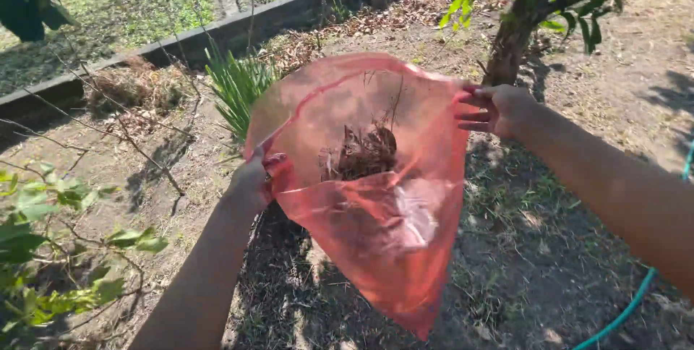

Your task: Picking up dry leaves and small branches from the ground and placing them into a red plastic bag.

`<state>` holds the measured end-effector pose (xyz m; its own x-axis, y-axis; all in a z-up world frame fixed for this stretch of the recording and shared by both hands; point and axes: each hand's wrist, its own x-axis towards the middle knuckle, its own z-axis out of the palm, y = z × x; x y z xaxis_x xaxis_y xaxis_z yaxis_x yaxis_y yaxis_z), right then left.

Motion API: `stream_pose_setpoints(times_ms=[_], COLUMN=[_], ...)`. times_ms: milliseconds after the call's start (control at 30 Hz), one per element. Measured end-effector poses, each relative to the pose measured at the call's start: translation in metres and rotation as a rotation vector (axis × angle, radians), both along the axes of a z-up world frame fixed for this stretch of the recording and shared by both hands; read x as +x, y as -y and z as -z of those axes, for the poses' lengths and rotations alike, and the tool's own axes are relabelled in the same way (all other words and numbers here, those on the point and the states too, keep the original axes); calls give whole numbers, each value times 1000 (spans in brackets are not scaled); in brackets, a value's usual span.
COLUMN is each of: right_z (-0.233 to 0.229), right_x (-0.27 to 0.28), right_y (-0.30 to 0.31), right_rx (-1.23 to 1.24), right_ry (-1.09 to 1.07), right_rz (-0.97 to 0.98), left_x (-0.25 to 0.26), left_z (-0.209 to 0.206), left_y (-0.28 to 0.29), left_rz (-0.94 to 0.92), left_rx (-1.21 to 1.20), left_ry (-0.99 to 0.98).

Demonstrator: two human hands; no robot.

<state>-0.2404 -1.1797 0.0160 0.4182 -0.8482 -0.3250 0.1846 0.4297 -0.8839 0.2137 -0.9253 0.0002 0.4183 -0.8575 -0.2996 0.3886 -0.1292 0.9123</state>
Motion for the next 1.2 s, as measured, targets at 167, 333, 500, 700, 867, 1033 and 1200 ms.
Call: stream_pose_setpoints(times_ms=[167,333,500,700,867,1033,1200], right_z=[-28,-48,-53,-54,-49,-26,-27], right_x=[29,56,74,92,115,158,197], right_y=[62,125,201,278,327,410,492], right_rx=[-63,-70,-90,-19,-64,-28,-11], right_ry=[-50,-8,9,66,64,105,72], right_rz=[-93,-32,-42,-22,-13,-53,-106], left_x=[31,45,65,100,151,192,196], left_z=[41,42,27,-8,9,34,29], left_y=[59,131,204,289,338,379,416], left_rz=[-35,-47,-36,-90,-123,-136,-210], left_rx=[21,-29,28,57,78,-31,-34], left_ry=[4,21,-4,23,-21,-2,-86])
